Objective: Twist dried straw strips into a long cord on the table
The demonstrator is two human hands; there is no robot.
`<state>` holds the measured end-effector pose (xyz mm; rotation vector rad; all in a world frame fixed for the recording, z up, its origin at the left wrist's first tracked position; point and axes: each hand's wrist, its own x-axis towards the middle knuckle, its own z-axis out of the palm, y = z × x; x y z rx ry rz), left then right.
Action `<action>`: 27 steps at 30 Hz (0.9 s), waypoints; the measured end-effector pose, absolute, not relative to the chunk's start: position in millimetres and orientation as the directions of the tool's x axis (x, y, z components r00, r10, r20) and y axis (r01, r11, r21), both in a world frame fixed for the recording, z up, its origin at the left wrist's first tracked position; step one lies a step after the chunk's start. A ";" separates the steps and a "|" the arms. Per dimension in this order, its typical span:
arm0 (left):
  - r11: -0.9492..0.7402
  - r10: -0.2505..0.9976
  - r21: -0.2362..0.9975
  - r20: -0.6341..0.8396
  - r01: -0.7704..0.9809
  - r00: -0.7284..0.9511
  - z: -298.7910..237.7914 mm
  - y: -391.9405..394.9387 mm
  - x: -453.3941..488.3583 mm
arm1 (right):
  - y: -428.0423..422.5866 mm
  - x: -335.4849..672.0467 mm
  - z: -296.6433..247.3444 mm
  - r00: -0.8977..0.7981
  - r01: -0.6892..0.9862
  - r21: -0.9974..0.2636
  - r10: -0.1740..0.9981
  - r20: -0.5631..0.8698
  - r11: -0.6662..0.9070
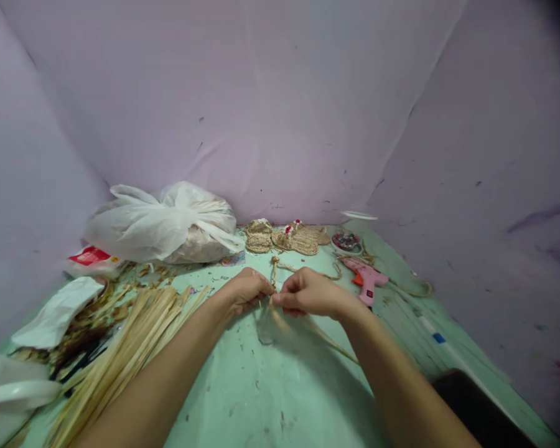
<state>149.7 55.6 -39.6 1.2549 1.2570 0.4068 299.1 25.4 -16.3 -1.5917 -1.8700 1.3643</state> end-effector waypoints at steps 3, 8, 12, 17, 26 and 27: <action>0.387 0.781 0.848 -0.511 0.362 0.359 -41.9 56.8 149.2 | 32.8 307.3 -20.0 -0.146 0.337 -0.909 0.941 -0.307 -0.244; 0.373 0.786 0.857 -0.495 0.356 0.370 -46.2 58.7 147.4 | 36.6 298.8 -38.0 -0.175 0.293 -0.912 0.921 -0.348 -0.288; 0.321 0.793 0.867 -0.467 0.381 0.393 -47.6 59.5 145.3 | 34.4 288.3 -47.3 -0.211 0.201 -0.921 0.903 -0.374 -0.335; 0.200 0.835 0.876 -0.387 0.438 0.392 -44.0 57.4 147.5 | 35.8 288.0 -50.3 -0.146 0.188 -0.897 0.892 -0.429 -0.400; 0.081 0.898 0.879 -0.269 0.470 0.348 -43.4 58.2 151.1 | 35.2 277.0 -56.1 -0.070 0.029 -0.907 0.904 -0.421 -0.420; 0.054 0.899 0.860 -0.263 0.508 0.349 -42.7 58.8 150.4 | 35.5 276.4 -57.5 -0.043 0.036 -0.910 0.909 -0.414 -0.413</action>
